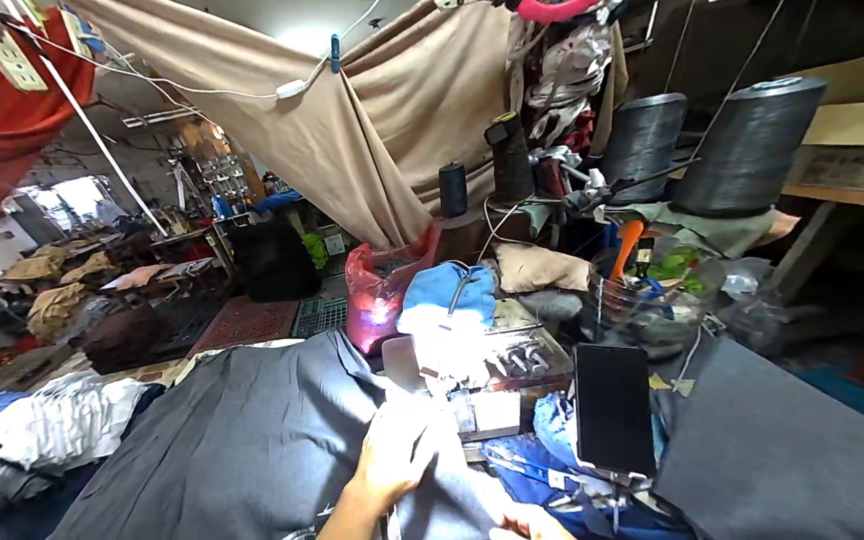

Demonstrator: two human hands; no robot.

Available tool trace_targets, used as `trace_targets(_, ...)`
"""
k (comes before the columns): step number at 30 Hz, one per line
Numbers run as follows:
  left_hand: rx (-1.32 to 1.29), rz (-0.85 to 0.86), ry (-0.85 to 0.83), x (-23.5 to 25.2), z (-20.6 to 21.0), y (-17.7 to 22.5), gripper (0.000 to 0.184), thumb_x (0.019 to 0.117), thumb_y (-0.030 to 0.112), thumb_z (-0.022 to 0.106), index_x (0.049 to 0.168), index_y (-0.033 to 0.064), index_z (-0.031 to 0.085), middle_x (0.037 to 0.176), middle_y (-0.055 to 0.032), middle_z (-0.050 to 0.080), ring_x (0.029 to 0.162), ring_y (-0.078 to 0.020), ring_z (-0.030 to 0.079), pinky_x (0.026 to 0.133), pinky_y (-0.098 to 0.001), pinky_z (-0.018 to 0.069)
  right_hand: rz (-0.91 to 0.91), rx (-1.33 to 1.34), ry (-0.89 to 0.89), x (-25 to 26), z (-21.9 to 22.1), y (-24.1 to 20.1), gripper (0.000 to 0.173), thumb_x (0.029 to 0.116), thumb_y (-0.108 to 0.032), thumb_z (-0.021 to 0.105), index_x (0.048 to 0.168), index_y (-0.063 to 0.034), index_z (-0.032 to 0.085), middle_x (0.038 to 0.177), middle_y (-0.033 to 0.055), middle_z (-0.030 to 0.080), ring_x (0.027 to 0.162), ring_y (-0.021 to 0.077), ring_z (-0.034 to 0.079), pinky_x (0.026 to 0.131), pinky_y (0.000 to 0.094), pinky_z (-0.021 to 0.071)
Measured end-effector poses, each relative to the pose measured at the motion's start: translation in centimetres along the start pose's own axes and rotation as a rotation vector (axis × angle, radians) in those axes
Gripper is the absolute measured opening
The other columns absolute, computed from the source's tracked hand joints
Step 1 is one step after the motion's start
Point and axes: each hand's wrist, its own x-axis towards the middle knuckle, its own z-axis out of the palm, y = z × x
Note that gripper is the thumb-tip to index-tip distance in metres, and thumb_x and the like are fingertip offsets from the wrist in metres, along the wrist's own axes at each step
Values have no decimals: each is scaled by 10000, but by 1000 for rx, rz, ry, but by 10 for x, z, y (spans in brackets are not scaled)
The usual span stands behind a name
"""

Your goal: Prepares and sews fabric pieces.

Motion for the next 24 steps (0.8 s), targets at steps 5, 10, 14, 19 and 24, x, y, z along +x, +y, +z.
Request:
trace_targets(5,-62,-143,-65,32,-1,-14,497,1043,460,453,1379,161,665,1501,-100,563,1466,-273,433,1247,-468,288,-75,20,166,25,6,-6,184,969,-170,657,962,8,704,819,36,660,740,61,596,727,284,511)
trace_targets(10,-49,-207,-217,54,-12,-17,572,1042,495,437,1461,132,578,1539,-118,512,1485,-267,396,1256,-468,249,-84,-90,279,39,7,-12,250,974,-237,647,923,2,702,787,60,641,743,110,589,730,330,497)
trace_targets(14,-46,-216,-239,59,-12,-17,565,1044,506,424,1430,135,605,1516,-116,535,1469,-267,419,1247,-478,263,-92,-68,319,42,8,-9,239,963,-236,643,904,-16,714,782,33,641,729,78,580,714,294,492)
trace_targets(19,82,-275,-270,59,-10,-16,593,1033,499,443,1507,153,524,1598,-105,441,1526,-271,322,1266,-532,166,-88,-89,345,40,12,-13,229,966,-225,625,935,-25,732,842,57,679,800,111,623,780,328,511)
trace_targets(24,221,-84,384,16,5,1,384,946,330,606,1181,64,752,1276,-193,696,1241,-420,625,1103,-658,397,-65,-181,455,2,9,-40,268,1012,-203,595,1150,-41,757,1091,102,764,1038,183,724,983,392,553)
